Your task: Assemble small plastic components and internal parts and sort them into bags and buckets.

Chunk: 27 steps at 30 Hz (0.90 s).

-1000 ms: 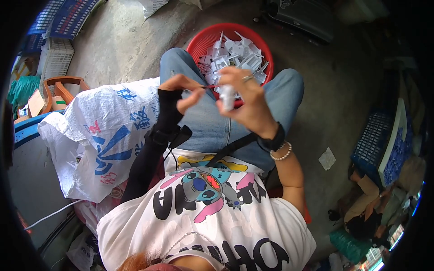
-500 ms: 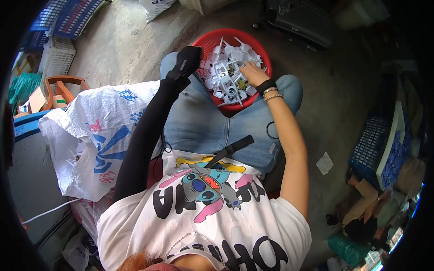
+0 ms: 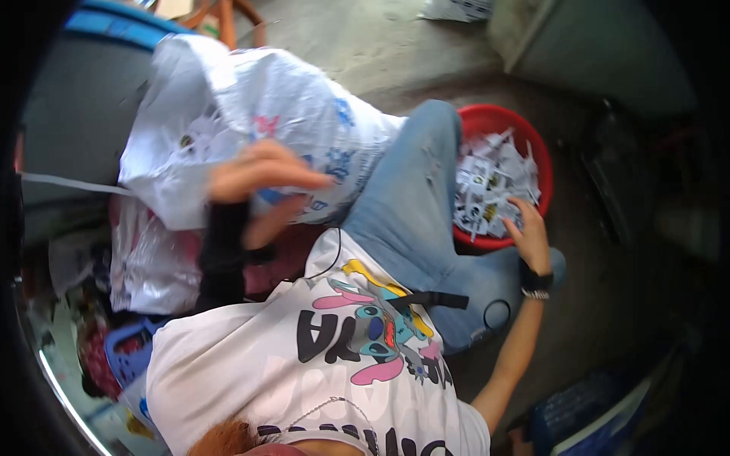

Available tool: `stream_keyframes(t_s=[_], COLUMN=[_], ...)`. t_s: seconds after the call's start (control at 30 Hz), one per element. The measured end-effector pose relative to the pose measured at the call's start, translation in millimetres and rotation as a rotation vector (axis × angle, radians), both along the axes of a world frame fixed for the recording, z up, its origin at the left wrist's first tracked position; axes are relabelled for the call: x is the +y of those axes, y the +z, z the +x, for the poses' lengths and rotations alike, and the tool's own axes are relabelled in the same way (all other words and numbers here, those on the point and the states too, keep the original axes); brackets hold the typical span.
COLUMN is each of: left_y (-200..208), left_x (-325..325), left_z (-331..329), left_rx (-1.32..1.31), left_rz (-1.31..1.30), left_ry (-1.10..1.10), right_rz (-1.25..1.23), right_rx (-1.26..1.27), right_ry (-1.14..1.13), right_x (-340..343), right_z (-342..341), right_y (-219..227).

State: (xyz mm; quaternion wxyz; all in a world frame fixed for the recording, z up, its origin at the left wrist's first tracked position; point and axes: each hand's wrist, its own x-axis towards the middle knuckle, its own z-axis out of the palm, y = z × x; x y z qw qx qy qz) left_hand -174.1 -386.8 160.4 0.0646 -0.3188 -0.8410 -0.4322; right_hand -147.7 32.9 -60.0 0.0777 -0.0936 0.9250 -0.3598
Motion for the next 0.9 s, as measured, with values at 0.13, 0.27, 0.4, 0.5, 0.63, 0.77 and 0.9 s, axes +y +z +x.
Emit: stream_keyframes(t_s=[0.13, 0.27, 0.4, 0.5, 0.63, 0.77, 0.9], left_y=[48, 8, -118, -133, -111, -87, -77], left_x=[-101, -218, -269, -239, -233, -239, -262], left_z=[-1, -64, -109, -126, -115, -112, -107], left_rx=[0.136, -0.192, -0.106, -0.224, -0.456, -0.501, -0.45], left_rz=[-0.306, -0.705, -0.834, -0.872, -0.748, -0.693, -0.569], left_ry=[0.578, 0.576, 0.245, 0.26, 0.319, 0.292, 0.259], right_rz=[0.035, 0.022, 0.016, 0.101, 0.063, 0.096, 0.09], right_rx=[0.027, 0.073, 0.095, 0.033, -0.018, 0.01, -0.05], right_ry=[-0.01, 0.022, 0.101, 0.05, 0.042, 0.045, 0.041], right_x=[-6, -29, -45, -52, -49, -43, -47], right_z=[-9, -23, -24, -13, 2, 12, 9], right_y=[39, 62, 65, 66, 64, 59, 66])
